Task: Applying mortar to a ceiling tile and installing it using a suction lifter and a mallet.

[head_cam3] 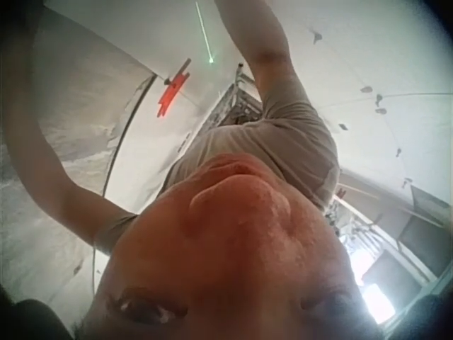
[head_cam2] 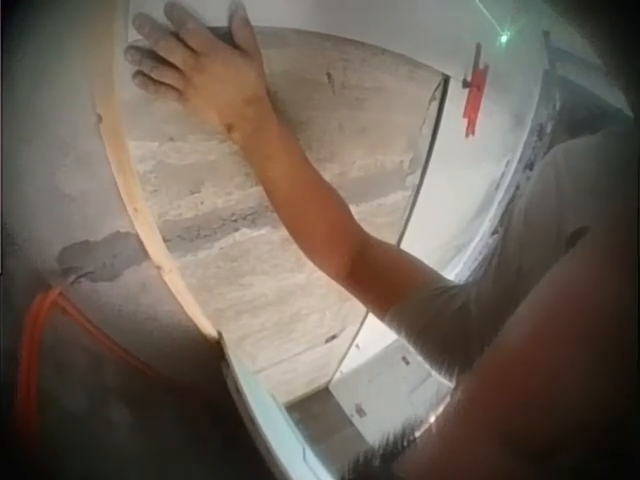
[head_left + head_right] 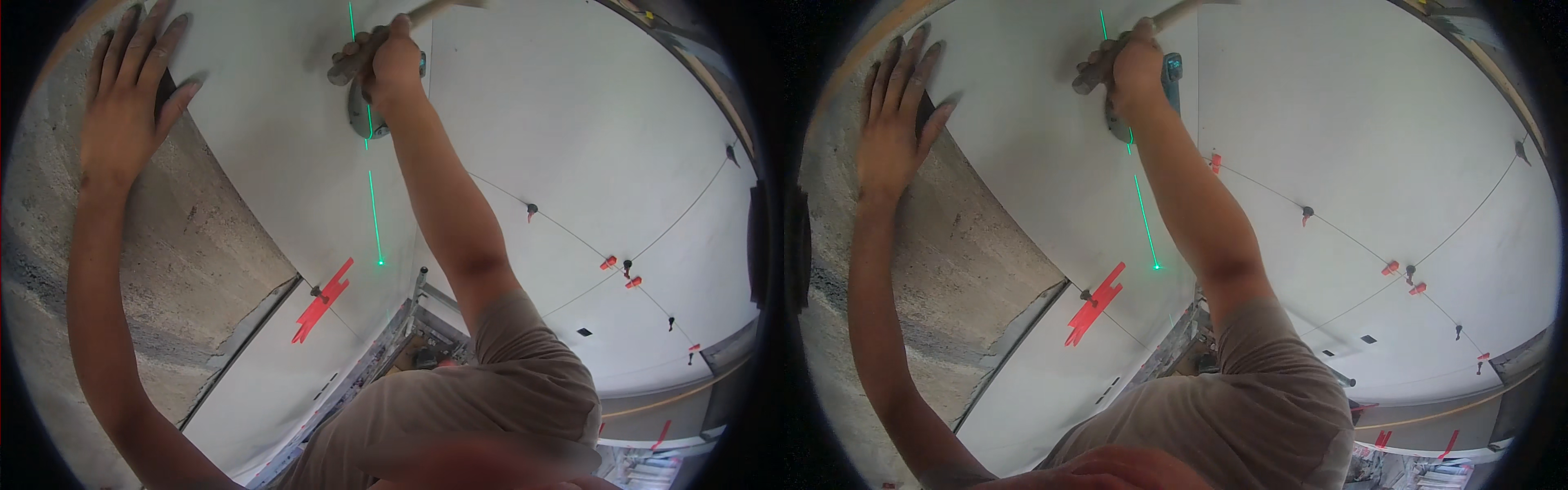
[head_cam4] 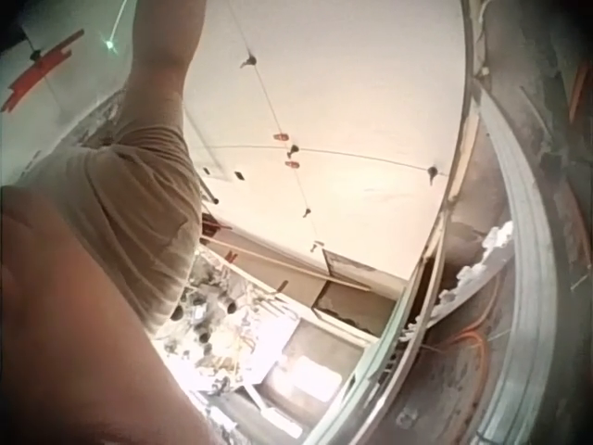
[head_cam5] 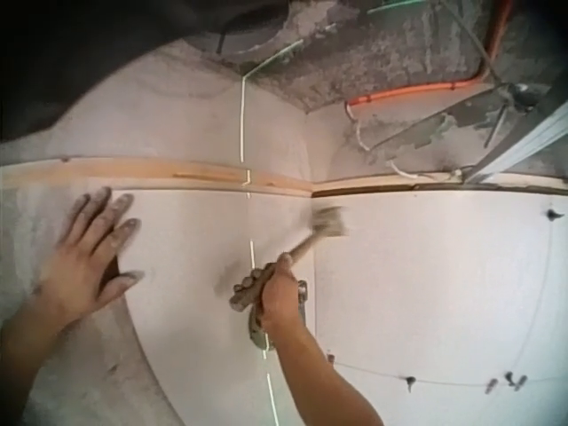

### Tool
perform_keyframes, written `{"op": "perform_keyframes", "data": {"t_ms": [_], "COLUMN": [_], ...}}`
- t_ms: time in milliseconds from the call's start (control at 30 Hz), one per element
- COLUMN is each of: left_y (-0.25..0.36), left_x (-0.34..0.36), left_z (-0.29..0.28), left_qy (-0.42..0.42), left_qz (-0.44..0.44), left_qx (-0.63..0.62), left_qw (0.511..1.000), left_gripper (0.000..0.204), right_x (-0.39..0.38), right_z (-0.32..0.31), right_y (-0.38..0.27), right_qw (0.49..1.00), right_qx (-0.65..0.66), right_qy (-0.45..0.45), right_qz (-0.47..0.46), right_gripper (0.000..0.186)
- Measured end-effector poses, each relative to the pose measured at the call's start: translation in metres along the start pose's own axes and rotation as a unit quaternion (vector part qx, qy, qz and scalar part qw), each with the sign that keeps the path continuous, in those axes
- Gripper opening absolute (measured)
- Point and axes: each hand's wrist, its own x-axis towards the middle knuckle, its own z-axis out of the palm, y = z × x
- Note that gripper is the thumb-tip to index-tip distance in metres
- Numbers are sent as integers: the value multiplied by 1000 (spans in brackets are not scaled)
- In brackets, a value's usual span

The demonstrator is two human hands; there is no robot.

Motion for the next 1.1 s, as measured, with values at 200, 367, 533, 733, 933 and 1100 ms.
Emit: {"op": "perform_keyframes", "data": {"t_ms": [200,367,533,733,933,1100], "left_y": [-2,0,0,-2,-2,-3], "left_x": [2,0,2,-1,-2,2], "left_z": [0,-2,1,0,-1,7], "left_qy": [-14,0,17,9,8,22], "left_qz": [4,1,8,2,-1,6], "left_qx": [4,-5,-9,-11,-16,-26], "left_qw": [1000,1000,1000,1000,1000,999], "left_gripper": [69,69,70,69,69,69], "right_x": [-9,-6,-2,-19,-8,2], "right_z": [4,-4,-7,-4,2,3], "right_y": [-3,-8,-4,4,-3,-15], "right_qw": [996,995,998,990,998,980], "right_qx": [17,-36,57,5,-27,86], "right_qy": [-5,-74,3,-31,-48,77], "right_qz": [-89,-52,-21,-141,28,-161], "right_gripper": [47,46,47,47,49,43]}}
